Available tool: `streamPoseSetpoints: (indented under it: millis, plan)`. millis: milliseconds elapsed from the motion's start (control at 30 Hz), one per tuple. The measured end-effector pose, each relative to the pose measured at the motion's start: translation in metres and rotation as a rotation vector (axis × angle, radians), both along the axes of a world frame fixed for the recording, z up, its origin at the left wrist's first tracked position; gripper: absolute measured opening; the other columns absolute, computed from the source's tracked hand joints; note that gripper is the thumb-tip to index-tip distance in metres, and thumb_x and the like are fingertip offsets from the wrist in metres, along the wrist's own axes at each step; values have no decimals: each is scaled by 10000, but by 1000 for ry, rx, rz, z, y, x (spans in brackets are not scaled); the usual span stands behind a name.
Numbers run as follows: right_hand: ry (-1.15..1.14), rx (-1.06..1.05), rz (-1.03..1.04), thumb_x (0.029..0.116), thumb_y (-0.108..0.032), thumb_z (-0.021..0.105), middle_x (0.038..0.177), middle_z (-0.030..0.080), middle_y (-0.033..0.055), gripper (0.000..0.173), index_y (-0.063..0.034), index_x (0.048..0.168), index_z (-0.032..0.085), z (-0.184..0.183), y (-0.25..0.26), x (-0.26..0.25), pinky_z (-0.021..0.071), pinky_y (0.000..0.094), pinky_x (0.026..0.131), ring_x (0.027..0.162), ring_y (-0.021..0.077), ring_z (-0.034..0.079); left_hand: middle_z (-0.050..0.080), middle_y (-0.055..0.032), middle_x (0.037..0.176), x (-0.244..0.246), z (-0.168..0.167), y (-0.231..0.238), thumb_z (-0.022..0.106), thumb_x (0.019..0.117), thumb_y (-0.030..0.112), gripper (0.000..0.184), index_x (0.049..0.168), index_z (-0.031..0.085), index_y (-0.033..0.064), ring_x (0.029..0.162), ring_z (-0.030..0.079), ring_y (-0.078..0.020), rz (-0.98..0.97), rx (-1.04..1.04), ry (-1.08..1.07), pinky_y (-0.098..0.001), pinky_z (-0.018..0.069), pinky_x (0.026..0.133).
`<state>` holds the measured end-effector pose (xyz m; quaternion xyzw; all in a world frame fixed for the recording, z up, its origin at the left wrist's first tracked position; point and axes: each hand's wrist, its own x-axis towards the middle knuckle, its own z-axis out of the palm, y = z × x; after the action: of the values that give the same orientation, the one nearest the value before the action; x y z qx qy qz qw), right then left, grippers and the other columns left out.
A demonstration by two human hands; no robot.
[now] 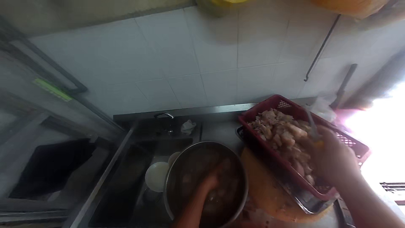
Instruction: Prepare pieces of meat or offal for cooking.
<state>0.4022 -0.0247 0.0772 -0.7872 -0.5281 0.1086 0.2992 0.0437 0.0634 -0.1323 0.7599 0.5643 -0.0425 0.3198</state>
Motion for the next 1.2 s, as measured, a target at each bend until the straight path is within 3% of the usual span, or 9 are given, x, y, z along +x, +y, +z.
streamPoseSetpoints:
  millis: [100, 200, 367, 500, 667, 867, 967, 1067, 1200]
  plan:
    - [58, -25, 160, 999, -430, 619, 843, 684, 75, 361, -145, 1212, 676, -41, -20, -26, 576, 525, 618, 701, 240, 671, 381, -109, 1619, -4, -28, -4, 736, 886, 354, 861, 1621, 304, 234, 1466, 393, -332, 44, -72, 56, -577, 358, 1177]
    - [218, -203, 289, 991, -432, 619, 887, 702, 49, 338, -145, 1143, 714, -81, -50, -58, 589, 473, 683, 759, 192, 678, 551, -103, 1478, -9, -30, -12, 657, 955, 425, 628, 1516, 480, 205, 1349, 541, -263, 176, -78, -143, -518, 435, 1135]
    - [384, -429, 383, 986, -382, 644, 776, 669, 46, 287, -133, 1113, 709, -103, -83, -93, 561, 449, 630, 661, 195, 642, 646, -125, 1086, -23, 15, -46, 628, 926, 146, 500, 1406, 511, 72, 836, 648, -202, 593, -468, -1234, -368, 577, 739]
    - [393, -302, 470, 978, -397, 652, 782, 657, -23, 238, -176, 1054, 697, -102, -74, -113, 554, 350, 612, 659, 108, 622, 593, -148, 1306, -11, 54, -74, 456, 1015, 238, 459, 1439, 482, 66, 861, 639, -175, 522, -745, -1618, -310, 552, 721]
    - [424, -139, 592, 927, -453, 743, 1158, 679, 1, 565, -193, 1408, 604, -82, -58, -135, 591, 302, 845, 961, 83, 658, 661, -137, 1068, 7, 87, -98, 581, 1033, 334, 467, 1413, 550, 65, 752, 632, -177, 314, -542, -1383, -325, 564, 645]
    - [624, -52, 611, 978, -433, 698, 912, 697, -20, 350, -131, 1155, 700, -98, -71, -133, 593, 285, 689, 756, 70, 653, 714, -102, 885, 19, 107, -112, 429, 1068, 502, 504, 1286, 670, 117, 643, 672, -219, 239, -325, -976, -387, 598, 563]
    - [803, -132, 444, 987, -460, 670, 785, 678, 4, 349, -114, 1031, 679, -96, -72, -112, 586, 352, 609, 666, 138, 660, 736, -141, 1002, 18, 101, -106, 322, 1069, 585, 646, 1380, 610, 97, 782, 722, -264, 130, -476, -974, -431, 632, 698]
    - [823, -132, 277, 1001, -426, 649, 811, 716, 42, 340, -98, 1066, 709, -68, -53, -73, 602, 377, 593, 650, 175, 680, 707, -67, 1160, 12, 87, -78, 484, 1059, 421, 464, 1407, 598, 136, 963, 706, -182, 95, -260, -694, -373, 611, 844]
    - [819, -79, 67, 1041, -431, 586, 784, 665, 93, 342, -131, 1180, 672, -22, -6, -19, 493, 330, 435, 483, 176, 548, 401, -166, 1584, -8, 42, -31, 686, 942, 462, 663, 1510, 506, 172, 1439, 429, -313, 29, -48, -116, -488, 386, 1178]
